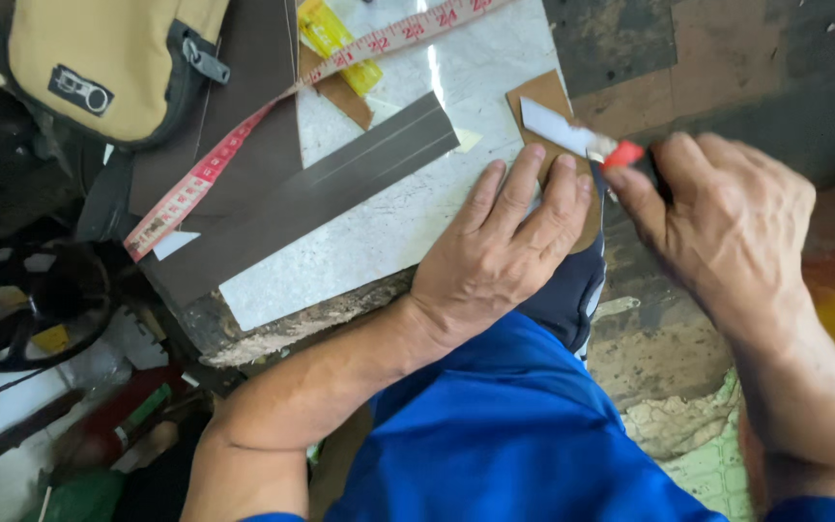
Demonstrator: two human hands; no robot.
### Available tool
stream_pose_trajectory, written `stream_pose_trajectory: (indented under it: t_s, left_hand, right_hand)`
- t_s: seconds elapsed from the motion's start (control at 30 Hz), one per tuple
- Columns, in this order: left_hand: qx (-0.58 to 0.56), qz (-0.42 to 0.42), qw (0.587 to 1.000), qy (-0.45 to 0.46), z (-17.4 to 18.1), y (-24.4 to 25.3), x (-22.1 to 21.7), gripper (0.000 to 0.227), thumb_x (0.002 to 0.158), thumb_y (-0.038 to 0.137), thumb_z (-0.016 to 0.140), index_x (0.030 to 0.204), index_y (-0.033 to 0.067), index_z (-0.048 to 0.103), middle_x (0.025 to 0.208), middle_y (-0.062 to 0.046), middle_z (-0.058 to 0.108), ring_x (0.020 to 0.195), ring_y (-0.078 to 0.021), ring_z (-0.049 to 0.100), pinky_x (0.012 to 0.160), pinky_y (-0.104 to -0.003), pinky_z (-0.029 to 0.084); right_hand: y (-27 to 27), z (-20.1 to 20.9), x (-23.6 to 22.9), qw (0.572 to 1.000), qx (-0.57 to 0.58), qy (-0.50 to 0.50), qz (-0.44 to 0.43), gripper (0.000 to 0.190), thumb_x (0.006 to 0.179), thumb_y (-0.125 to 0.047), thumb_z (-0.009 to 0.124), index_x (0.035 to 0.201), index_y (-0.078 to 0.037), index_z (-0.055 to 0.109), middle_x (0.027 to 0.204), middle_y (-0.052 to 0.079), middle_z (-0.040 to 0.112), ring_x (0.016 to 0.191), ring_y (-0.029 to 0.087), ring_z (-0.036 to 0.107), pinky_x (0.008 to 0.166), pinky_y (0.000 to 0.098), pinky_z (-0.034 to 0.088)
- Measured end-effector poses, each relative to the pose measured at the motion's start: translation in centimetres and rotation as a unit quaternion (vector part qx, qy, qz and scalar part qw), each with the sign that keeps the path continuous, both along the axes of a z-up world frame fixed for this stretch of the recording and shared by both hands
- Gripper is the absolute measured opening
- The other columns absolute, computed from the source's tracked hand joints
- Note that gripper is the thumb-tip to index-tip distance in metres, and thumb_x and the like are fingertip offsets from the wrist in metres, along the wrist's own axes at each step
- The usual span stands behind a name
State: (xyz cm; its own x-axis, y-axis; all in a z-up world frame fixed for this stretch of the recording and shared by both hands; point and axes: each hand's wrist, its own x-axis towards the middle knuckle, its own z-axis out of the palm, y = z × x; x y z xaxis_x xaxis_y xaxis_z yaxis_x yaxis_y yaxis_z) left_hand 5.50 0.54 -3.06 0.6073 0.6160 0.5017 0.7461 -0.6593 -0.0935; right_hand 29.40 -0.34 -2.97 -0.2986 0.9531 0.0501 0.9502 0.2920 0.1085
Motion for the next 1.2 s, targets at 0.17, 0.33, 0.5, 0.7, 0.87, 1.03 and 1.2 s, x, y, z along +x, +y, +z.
stream_pose_trajectory:
  t_s: [0.17, 0.33, 0.5, 0.7, 0.87, 1.03, 1.2]
  left_hand:
    - [-0.018, -0.008, 1.0, -0.011, -0.2, -0.1, -0.1, 0.021, 0.111, 0.021, 0.063, 0.13, 0.0135, 0.067, 0.132, -0.006, 0.063, 0.122, -0.027, 0.067, 0.103, -0.039, 0.053]
    - [-0.012, -0.005, 1.0, -0.024, 0.2, 0.0, -0.1, 0.021, 0.111, 0.023, 0.069, 0.129, 0.012, 0.067, 0.131, -0.008, 0.064, 0.12, -0.0272, 0.068, 0.1, -0.038, 0.055]
    - [-0.026, -0.01, 1.0, -0.012, -0.1, 0.0, -0.1, 0.021, 0.11, 0.02, 0.063, 0.129, 0.016, 0.07, 0.131, -0.007, 0.064, 0.121, -0.0277, 0.068, 0.104, -0.039, 0.05]
    - [-0.024, -0.005, 0.999, -0.026, 0.3, 0.2, 0.0, 0.019, 0.11, 0.019, 0.064, 0.128, 0.0136, 0.069, 0.13, -0.007, 0.064, 0.12, -0.0267, 0.068, 0.101, -0.038, 0.053]
    - [-0.027, -0.004, 1.0, -0.01, 0.5, 0.3, -0.1, 0.019, 0.11, 0.018, 0.06, 0.126, 0.0153, 0.069, 0.129, -0.006, 0.064, 0.121, -0.0263, 0.068, 0.102, -0.037, 0.051]
    - [-0.026, -0.005, 0.999, -0.031, 0.5, 0.3, 0.0, 0.019, 0.111, 0.017, 0.056, 0.122, 0.0125, 0.07, 0.128, -0.008, 0.063, 0.12, -0.0276, 0.066, 0.1, -0.038, 0.054]
    - [-0.02, -0.005, 0.999, -0.041, 0.7, 0.6, -0.1, 0.014, 0.109, 0.018, 0.062, 0.121, 0.0137, 0.069, 0.124, -0.008, 0.064, 0.115, -0.027, 0.07, 0.097, -0.037, 0.054]
  right_hand:
    - [0.3, 0.3, -0.5, 1.0, 0.01, 0.001, 0.002, 0.058, 0.131, -0.059, 0.063, 0.093, -0.016, 0.055, 0.081, 0.003, 0.056, 0.073, 0.025, 0.062, 0.064, 0.0368, 0.044]
    - [-0.4, 0.4, -0.2, 1.0, -0.014, -0.005, -0.006, 0.061, 0.129, -0.06, 0.066, 0.089, -0.016, 0.053, 0.079, 0.003, 0.055, 0.073, 0.023, 0.063, 0.062, 0.0368, 0.043]
    - [1.2, -0.1, -0.7, 1.0, 0.01, -0.025, 0.003, 0.058, 0.131, -0.062, 0.063, 0.093, -0.019, 0.056, 0.082, 0.0, 0.06, 0.075, 0.023, 0.067, 0.062, 0.0355, 0.044]
    - [0.1, 0.6, -0.5, 1.0, -0.002, -0.007, 0.003, 0.061, 0.131, -0.059, 0.06, 0.089, -0.016, 0.05, 0.079, 0.002, 0.053, 0.07, 0.022, 0.059, 0.063, 0.0353, 0.042]
    - [1.3, 0.1, -0.7, 0.999, 0.008, -0.036, -0.005, 0.06, 0.132, -0.064, 0.061, 0.093, -0.018, 0.054, 0.083, 0.001, 0.059, 0.076, 0.024, 0.066, 0.063, 0.036, 0.045]
    - [1.8, 0.4, -1.0, 1.0, 0.019, -0.014, 0.001, 0.059, 0.134, -0.062, 0.067, 0.096, -0.017, 0.057, 0.082, 0.002, 0.058, 0.076, 0.026, 0.066, 0.063, 0.0369, 0.044]
    - [1.7, 0.4, -0.5, 0.999, 0.009, -0.049, -0.008, 0.059, 0.133, -0.065, 0.065, 0.096, -0.019, 0.058, 0.082, 0.0, 0.06, 0.076, 0.022, 0.066, 0.064, 0.0352, 0.045]
